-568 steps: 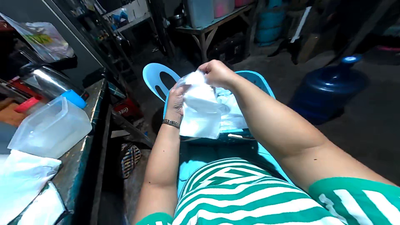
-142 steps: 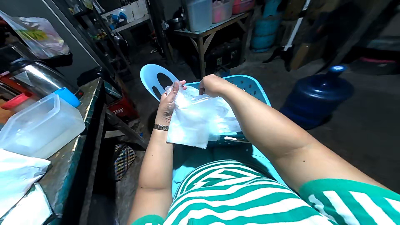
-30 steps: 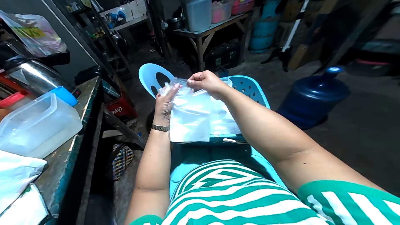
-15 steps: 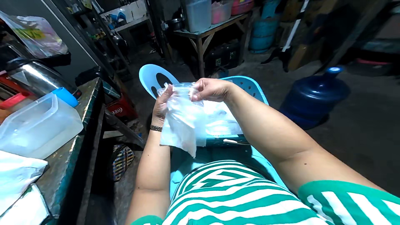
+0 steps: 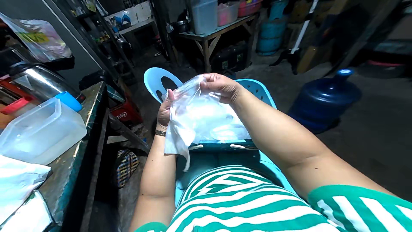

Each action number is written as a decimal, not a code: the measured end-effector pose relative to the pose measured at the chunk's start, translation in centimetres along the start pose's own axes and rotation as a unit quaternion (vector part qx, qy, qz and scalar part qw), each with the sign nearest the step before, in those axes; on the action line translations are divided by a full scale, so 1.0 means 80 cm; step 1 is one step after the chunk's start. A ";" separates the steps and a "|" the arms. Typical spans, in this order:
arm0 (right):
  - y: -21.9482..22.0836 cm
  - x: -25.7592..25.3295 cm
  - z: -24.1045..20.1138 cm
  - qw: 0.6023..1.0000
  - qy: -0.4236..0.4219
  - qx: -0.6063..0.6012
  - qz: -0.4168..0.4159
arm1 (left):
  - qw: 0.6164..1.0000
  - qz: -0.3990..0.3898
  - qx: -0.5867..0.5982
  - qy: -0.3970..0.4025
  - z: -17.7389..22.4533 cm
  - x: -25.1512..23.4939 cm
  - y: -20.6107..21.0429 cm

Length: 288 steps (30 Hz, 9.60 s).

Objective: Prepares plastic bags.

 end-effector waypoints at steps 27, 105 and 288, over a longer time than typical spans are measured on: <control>-0.067 -0.001 -0.018 0.941 -0.015 0.197 0.273 | 0.882 0.329 -0.332 0.062 0.012 -0.005 -0.027; -0.002 0.006 -0.005 1.000 0.009 -0.023 0.011 | 0.984 0.083 -0.144 -0.057 -0.011 0.001 -0.005; -0.013 -0.004 0.009 0.983 0.073 -0.094 0.138 | 0.977 0.117 -0.177 -0.005 -0.003 0.007 0.008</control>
Point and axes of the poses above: each hand's wrist, its own x-axis away from the middle knuckle, its own y-axis out of the palm, z = x × y, the point moved 7 cm from there along -x, towards the middle knuckle, and after that the axes turned 7 degrees about x, right-handed, at the moved point
